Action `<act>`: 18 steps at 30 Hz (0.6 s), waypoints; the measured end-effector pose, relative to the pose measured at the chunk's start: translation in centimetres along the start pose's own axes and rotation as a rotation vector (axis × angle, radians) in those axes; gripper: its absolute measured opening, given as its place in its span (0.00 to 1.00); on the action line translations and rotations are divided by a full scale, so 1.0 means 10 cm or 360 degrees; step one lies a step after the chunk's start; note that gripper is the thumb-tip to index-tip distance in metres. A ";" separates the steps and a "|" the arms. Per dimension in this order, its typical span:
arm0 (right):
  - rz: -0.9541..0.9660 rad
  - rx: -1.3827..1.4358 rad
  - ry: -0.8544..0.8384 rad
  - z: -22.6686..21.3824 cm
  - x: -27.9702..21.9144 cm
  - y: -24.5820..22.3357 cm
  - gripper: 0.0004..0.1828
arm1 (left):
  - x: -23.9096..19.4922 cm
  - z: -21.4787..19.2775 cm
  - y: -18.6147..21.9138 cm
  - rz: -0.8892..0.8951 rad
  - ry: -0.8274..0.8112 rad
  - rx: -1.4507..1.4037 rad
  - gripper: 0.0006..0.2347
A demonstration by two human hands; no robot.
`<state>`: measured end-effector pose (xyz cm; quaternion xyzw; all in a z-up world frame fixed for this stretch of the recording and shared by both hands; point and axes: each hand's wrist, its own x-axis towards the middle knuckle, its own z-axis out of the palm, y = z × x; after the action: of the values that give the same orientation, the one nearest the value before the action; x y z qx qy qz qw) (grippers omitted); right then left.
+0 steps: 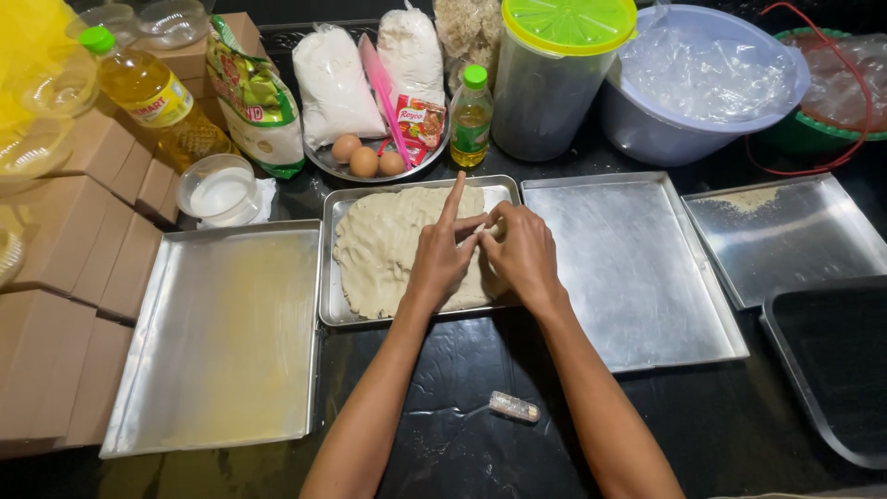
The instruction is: Preparing and shaping pastry dough by hand on a metal tray.
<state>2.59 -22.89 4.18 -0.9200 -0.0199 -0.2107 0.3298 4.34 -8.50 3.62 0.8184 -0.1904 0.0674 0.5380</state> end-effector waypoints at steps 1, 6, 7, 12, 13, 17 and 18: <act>-0.0003 0.0002 -0.0002 0.00 0.00 0.00 0.12 | 0.00 -0.01 -0.01 -0.0001 0.0003 0.0002 0.40; -0.0009 0.0071 -0.0033 -0.04 0.02 0.06 0.11 | 0.00 0.00 0.01 0.0017 -0.0038 0.0111 0.38; -0.0010 0.0070 -0.0033 -0.05 0.03 0.06 0.11 | 0.00 0.02 -0.02 0.0017 -0.0037 0.0110 0.38; 0.0048 -0.0007 -0.0173 -0.12 0.05 0.03 0.12 | -0.02 0.04 -0.04 0.0130 -0.0014 0.0172 0.33; 0.0051 -0.0006 -0.0168 -0.12 0.05 0.02 0.12 | -0.02 0.03 -0.03 0.0134 -0.0018 0.0173 0.33; 0.0009 -0.0016 -0.0107 -0.15 0.05 0.05 0.13 | -0.01 0.04 -0.02 0.0100 -0.0039 0.0239 0.30; -0.0064 -0.0028 -0.0040 -0.15 0.03 0.08 0.12 | -0.02 0.06 -0.04 0.0098 -0.0047 0.0281 0.28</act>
<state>2.46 -24.43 4.90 -0.9248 -0.0406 -0.2060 0.3171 4.31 -8.82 2.98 0.8573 -0.2168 0.0883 0.4585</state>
